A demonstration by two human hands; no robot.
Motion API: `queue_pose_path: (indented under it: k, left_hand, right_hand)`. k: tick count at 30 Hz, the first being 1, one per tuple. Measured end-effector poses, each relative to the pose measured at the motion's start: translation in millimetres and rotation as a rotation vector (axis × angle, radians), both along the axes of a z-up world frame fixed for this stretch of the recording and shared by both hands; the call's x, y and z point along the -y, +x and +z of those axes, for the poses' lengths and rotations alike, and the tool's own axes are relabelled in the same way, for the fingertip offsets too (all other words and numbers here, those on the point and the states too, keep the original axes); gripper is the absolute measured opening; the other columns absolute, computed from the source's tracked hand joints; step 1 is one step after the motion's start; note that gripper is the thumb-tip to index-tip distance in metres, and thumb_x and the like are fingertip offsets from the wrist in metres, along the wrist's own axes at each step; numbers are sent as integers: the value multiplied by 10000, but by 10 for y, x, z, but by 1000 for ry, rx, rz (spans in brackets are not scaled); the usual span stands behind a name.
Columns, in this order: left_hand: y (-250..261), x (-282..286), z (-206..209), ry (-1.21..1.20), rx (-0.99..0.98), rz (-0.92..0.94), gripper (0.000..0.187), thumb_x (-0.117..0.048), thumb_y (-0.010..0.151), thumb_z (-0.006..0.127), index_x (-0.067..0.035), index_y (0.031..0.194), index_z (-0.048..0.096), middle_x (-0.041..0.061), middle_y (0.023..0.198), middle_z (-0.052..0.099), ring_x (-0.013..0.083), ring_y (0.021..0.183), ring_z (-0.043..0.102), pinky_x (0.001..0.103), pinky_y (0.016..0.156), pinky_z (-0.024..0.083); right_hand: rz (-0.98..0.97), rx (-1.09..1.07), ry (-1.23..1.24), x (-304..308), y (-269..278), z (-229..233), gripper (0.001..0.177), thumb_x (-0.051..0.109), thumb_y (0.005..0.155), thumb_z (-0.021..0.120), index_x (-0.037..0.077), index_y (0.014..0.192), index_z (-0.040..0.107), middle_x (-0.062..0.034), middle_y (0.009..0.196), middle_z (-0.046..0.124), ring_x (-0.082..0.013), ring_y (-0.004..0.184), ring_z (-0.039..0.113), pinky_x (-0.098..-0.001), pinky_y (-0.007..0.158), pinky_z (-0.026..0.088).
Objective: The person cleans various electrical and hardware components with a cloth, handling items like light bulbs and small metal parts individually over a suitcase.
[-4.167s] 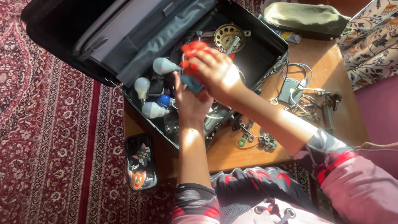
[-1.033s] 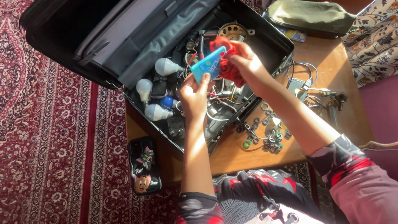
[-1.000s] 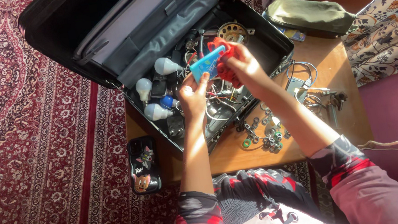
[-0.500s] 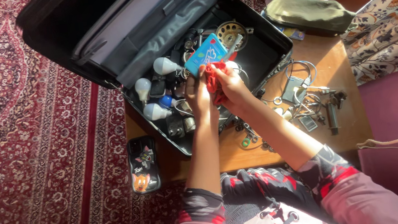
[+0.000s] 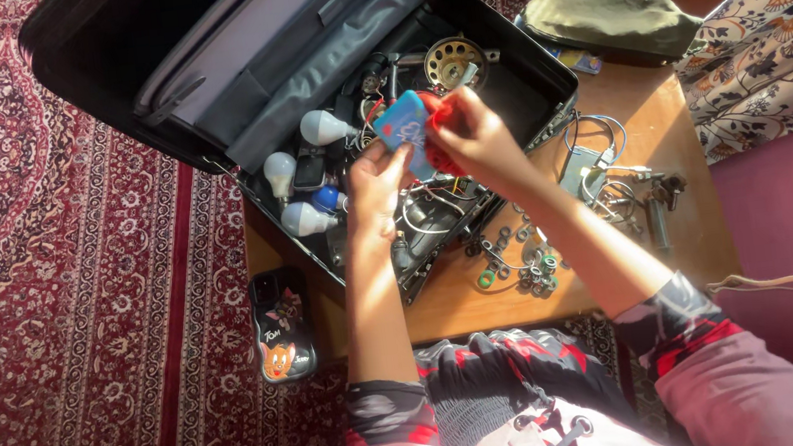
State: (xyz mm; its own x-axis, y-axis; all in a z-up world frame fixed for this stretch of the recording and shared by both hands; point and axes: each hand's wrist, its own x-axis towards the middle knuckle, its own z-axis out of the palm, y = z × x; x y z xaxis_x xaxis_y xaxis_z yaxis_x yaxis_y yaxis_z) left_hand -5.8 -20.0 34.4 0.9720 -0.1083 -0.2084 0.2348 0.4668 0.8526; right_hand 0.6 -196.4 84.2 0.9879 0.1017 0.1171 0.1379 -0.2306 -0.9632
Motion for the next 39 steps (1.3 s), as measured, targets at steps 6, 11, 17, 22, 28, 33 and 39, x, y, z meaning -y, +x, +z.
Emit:
queue_pose_path:
  k: [6, 11, 17, 22, 28, 33, 39]
  left_hand:
    - [-34, 75, -244, -163, -105, 145, 199, -112, 951, 705, -34, 1134, 718, 75, 1066, 760, 185, 912, 738, 360, 786, 613]
    - [-17, 179, -382, -282, -42, 224, 178, -100, 955, 703, -24, 1115, 694, 107, 1051, 732, 219, 913, 713, 388, 827, 629]
    - [-17, 105, -310, -426, -17, 238, 165, -120, 1015, 644, -44, 1151, 698, 107, 1106, 723, 223, 965, 711, 377, 853, 590]
    - [-39, 152, -335, -403, 33, 266, 227, -135, 969, 648, -54, 1172, 708, 80, 1120, 729, 206, 981, 706, 381, 883, 586]
    - [-23, 151, -545, -389, -95, 200, 186, -165, 1006, 624, -39, 1134, 674, 87, 1082, 727, 218, 967, 725, 391, 875, 593]
    - [102, 89, -707, -294, -101, 117, 226, -142, 973, 551, -47, 1149, 655, 72, 1040, 703, 200, 952, 710, 403, 868, 596]
    - [-112, -99, -519, -66, -135, 131, 329, -264, 1019, 535, 18, 1144, 651, 147, 1050, 701, 271, 933, 707, 421, 857, 602]
  right_hand:
    - [-87, -32, -176, -83, -34, 187, 265, 172, 919, 760, 44, 1093, 606, -65, 979, 685, -159, 896, 686, -293, 813, 553]
    - [-4, 806, -719, -196, -263, 420, 381, 19, 773, 747, 24, 1144, 660, -148, 1188, 676, -389, 1138, 621, -457, 976, 526]
    - [-8, 797, -784, -306, -355, 336, 445, 27, 738, 708, -9, 1181, 703, -176, 1265, 656, -420, 1119, 605, -493, 975, 513]
    - [18, 800, -758, -322, -359, 202, 348, 12, 754, 686, 36, 1100, 711, -159, 1302, 670, -398, 1128, 626, -480, 950, 526]
    - [-54, 596, -893, -240, -200, 111, 478, 39, 824, 673, -23, 1298, 674, -147, 1393, 627, -385, 1203, 573, -473, 975, 514]
    - [63, 944, -945, -352, -333, 233, 499, 93, 787, 693, -14, 1274, 681, -141, 1418, 581, -367, 1250, 590, -477, 1013, 520]
    - [116, 571, -778, -122, -135, -30, 311, 43, 860, 681, 64, 1169, 690, -120, 1276, 669, -360, 1104, 635, -457, 929, 541]
